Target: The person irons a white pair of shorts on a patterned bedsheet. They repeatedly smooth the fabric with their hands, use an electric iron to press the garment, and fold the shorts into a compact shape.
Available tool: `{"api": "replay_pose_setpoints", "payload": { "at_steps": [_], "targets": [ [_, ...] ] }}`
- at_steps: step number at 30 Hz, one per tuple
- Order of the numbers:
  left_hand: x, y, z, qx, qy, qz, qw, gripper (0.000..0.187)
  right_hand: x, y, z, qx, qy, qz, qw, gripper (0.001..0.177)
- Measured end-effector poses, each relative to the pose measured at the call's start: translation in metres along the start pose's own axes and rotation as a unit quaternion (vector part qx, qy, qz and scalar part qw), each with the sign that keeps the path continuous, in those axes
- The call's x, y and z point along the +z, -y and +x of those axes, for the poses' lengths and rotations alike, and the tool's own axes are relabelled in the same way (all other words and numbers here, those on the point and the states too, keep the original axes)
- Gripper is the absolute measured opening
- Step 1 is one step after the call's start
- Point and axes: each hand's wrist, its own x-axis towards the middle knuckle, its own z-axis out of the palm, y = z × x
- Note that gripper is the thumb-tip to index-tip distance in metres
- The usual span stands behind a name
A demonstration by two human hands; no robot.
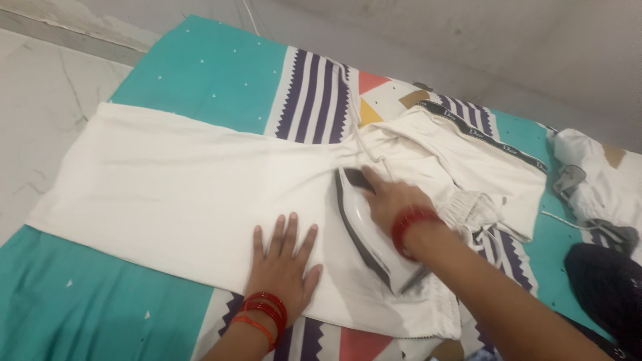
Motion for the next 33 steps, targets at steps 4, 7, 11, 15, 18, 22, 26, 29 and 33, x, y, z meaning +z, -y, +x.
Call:
{"api": "replay_pose_setpoints", "payload": {
  "at_steps": [4, 7, 11, 15, 18, 22, 26, 29, 33],
  "targets": [
    [-0.011, -0.002, 0.000, 0.013, -0.061, -0.016, 0.998, 0.071, 0.004, -0.024, -0.054, 0.072, 0.066, -0.045, 0.994, 0.059],
    [-0.024, -0.008, 0.009, -0.017, 0.029, -0.026, 0.999, 0.060, -0.005, -0.026, -0.062, 0.146, 0.101, -0.051, 0.983, 0.061],
    [-0.029, -0.016, 0.023, -0.031, 0.015, -0.053, 0.998, 0.043, -0.008, -0.023, -0.046, 0.173, 0.076, -0.038, 0.981, 0.059],
    [-0.015, -0.019, 0.025, -0.031, -0.015, -0.034, 0.999, 0.044, 0.004, -0.040, -0.035, 0.147, 0.084, -0.050, 0.984, 0.061],
    [-0.007, -0.015, 0.023, -0.012, -0.092, -0.055, 0.994, 0.061, 0.019, -0.056, -0.056, 0.150, 0.098, -0.070, 0.981, 0.062],
    [-0.003, -0.014, 0.025, -0.015, -0.071, -0.057, 0.996, 0.063, 0.017, -0.075, -0.079, 0.244, 0.154, -0.051, 0.956, 0.064],
    [0.000, -0.014, 0.025, -0.009, -0.096, -0.046, 0.994, 0.063, 0.016, -0.078, -0.073, 0.257, 0.114, -0.015, 0.960, 0.064],
    [0.003, -0.013, 0.025, -0.009, -0.114, -0.045, 0.992, 0.063, 0.019, -0.078, -0.053, 0.211, 0.079, -0.003, 0.974, 0.066],
    [0.006, -0.013, 0.024, -0.019, -0.113, -0.057, 0.992, 0.062, 0.024, -0.083, -0.052, 0.168, 0.057, 0.057, 0.982, 0.058]
  ]
}}
